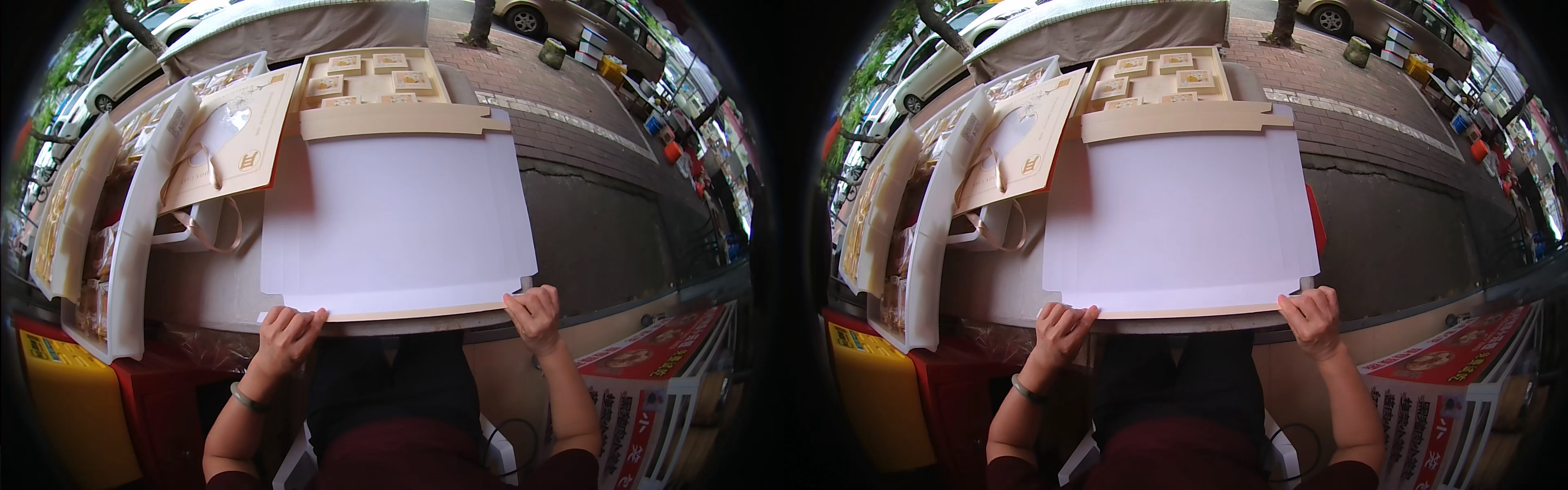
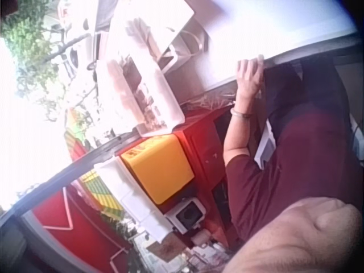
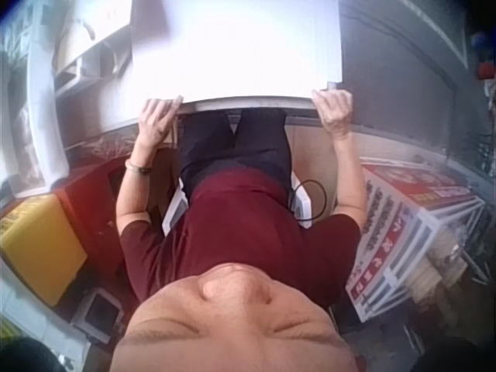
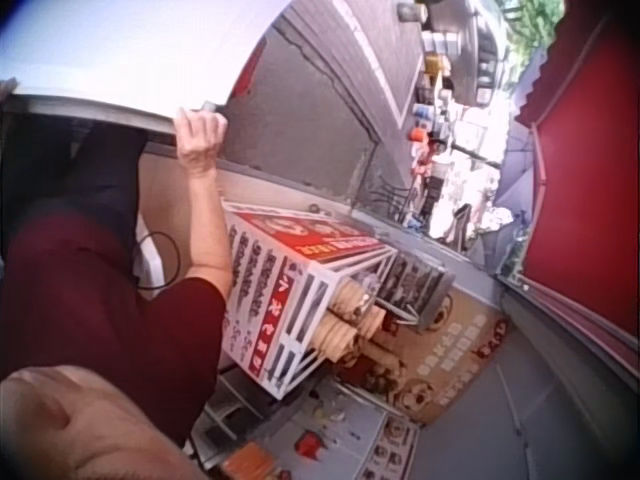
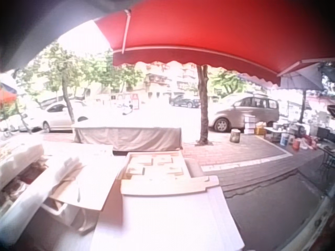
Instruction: The person folds a cardboard box by hand, pressing down the edges and sides on a table.
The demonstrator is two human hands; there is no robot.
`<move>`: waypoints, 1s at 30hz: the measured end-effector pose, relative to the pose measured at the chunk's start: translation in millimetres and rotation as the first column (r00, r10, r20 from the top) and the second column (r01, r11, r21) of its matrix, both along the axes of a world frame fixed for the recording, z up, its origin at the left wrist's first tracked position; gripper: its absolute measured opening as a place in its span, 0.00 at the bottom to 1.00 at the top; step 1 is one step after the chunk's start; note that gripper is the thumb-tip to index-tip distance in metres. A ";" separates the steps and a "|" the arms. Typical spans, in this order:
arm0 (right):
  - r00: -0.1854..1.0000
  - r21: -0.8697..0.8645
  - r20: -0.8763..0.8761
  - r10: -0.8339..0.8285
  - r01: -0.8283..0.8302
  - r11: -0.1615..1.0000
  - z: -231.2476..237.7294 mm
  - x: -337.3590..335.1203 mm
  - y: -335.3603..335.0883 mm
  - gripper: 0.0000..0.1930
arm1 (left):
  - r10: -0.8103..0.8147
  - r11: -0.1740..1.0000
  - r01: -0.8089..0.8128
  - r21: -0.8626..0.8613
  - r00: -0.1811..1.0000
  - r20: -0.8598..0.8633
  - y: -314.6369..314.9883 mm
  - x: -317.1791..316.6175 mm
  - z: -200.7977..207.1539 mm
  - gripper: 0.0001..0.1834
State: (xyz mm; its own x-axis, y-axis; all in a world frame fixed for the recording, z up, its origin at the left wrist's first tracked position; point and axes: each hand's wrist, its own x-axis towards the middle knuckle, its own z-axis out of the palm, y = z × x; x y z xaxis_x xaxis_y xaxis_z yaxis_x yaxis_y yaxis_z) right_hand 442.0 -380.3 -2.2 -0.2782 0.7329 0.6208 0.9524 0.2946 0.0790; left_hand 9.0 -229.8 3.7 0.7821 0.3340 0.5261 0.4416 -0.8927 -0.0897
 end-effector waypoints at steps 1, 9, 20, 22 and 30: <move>1.000 0.004 0.005 -0.005 0.005 1.000 1.0 -0.4 0.2 0.13 | 0.007 1.000 -0.007 -0.001 1.000 -0.008 0.6 -2.7 -0.4 0.17; 0.996 0.007 -0.012 -0.089 0.089 0.996 1.4 -4.9 -12.1 0.21 | 0.256 0.962 -0.258 0.091 0.966 0.035 -9.8 -6.4 -2.0 0.17; 0.996 -0.124 -0.042 -0.079 0.073 0.990 25.3 -73.4 13.5 0.28 | 0.173 0.984 -0.173 -0.046 0.985 -0.004 -23.5 35.5 7.4 0.23; 0.992 -0.088 -0.083 0.098 -0.106 0.990 20.4 -93.8 21.8 0.15 | -0.010 0.995 0.013 -0.103 1.000 0.026 -25.4 48.9 7.7 0.20; 0.967 -0.084 -0.169 0.191 -0.208 0.975 -3.1 -104.5 26.0 0.11 | -0.073 0.981 0.081 -0.178 0.996 0.049 -24.5 49.5 -4.6 0.18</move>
State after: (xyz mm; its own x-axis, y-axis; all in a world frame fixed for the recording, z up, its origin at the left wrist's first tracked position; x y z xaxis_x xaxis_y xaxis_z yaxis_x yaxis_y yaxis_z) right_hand 337.5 -354.3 -5.4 -0.3290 0.7333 0.5950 0.8714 0.4786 -0.1080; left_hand 58.6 -254.3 -0.9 0.7875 0.3656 0.4961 0.3707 -0.9241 0.0926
